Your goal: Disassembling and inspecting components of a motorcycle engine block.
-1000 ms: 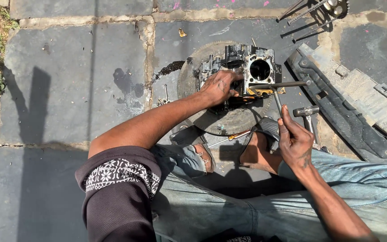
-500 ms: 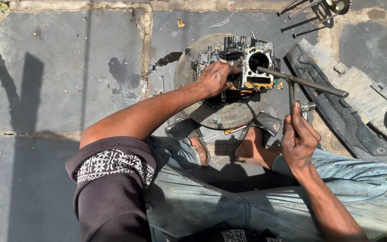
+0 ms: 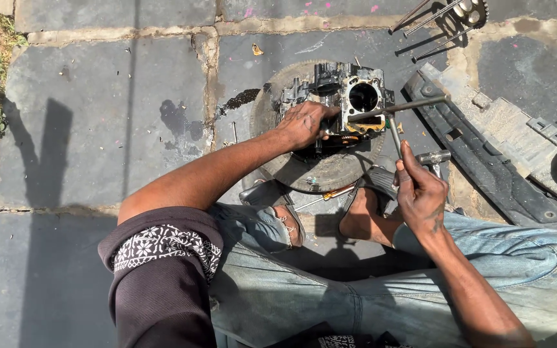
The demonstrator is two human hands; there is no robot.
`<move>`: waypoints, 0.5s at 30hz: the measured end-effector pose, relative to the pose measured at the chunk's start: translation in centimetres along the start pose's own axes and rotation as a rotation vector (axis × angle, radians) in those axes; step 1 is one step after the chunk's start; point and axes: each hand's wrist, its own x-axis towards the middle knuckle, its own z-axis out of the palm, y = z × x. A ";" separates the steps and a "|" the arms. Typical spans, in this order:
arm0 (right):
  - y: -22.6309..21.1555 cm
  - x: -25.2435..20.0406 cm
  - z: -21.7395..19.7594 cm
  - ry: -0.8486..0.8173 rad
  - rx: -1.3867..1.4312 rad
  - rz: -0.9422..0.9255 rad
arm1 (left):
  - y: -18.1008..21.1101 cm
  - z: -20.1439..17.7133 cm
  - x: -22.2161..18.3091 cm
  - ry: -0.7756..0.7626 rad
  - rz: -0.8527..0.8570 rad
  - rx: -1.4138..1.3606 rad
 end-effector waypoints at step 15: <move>1.0 -1.4 0.4 0.013 -0.008 -0.084 | -1.3 1.7 -0.2 -0.005 0.022 0.002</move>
